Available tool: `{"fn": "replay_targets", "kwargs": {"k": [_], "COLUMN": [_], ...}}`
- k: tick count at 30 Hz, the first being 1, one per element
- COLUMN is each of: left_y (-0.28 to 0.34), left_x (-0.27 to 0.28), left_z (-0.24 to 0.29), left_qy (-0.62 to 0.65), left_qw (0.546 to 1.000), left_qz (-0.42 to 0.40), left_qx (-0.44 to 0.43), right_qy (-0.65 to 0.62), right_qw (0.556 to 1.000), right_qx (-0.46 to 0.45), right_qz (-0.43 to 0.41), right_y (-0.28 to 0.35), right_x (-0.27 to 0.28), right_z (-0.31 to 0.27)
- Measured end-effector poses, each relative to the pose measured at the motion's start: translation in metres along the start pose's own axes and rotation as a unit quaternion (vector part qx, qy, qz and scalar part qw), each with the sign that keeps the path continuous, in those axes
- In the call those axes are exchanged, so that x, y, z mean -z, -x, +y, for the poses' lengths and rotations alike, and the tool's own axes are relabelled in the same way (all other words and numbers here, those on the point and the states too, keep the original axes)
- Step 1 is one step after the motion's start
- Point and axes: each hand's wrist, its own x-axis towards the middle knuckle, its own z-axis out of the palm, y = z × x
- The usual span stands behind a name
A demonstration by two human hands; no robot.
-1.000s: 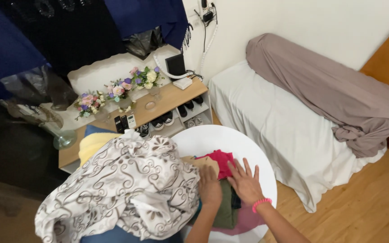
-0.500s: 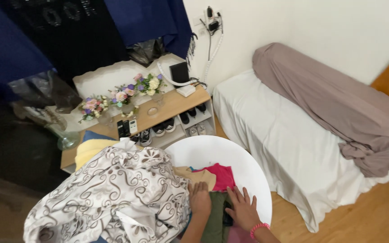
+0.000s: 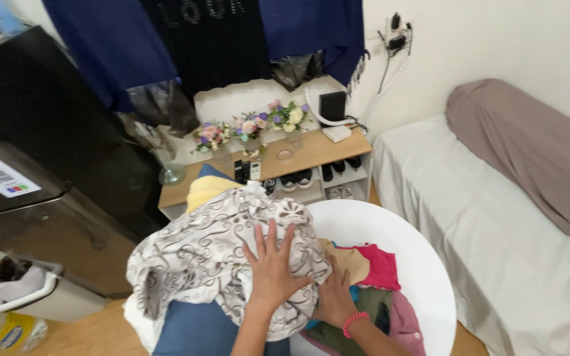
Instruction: The person folds a large brown sheet on a white surface, smoothing it out with their hands. They then move to a white laundry basket and sort through various items, including a white towel, a patterned cloth, and other garments, folding them and placing them back into the basket.
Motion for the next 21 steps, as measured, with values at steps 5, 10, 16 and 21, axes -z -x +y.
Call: {"fn": "replay_targets", "kwargs": {"k": [5,10,16,21], "left_y": [0.013,0.011,-0.027,-0.054], "left_x": [0.004,0.019,0.013,0.059], "left_z": [-0.046,-0.05,-0.095,-0.127], "left_qy": [-0.06,-0.063,-0.021,0.053], "left_qw": [0.996,0.995,0.994,0.955], "left_qz": [-0.073,-0.075,0.1,0.29], "left_qx": [0.002,-0.025,0.029,-0.032], "right_qy": [0.036,0.004,-0.124,-0.216], "right_qw": [0.997,0.99,0.917,0.872], "right_qx": [-0.002,-0.034,0.103,0.158], "right_qz": [0.072,0.138,0.366,0.41], "right_y": [-0.06,-0.101,-0.12,-0.134], "right_x": [-0.037,0.007,0.098,0.132], "right_z": [0.018,0.001,-0.076,-0.144]}}
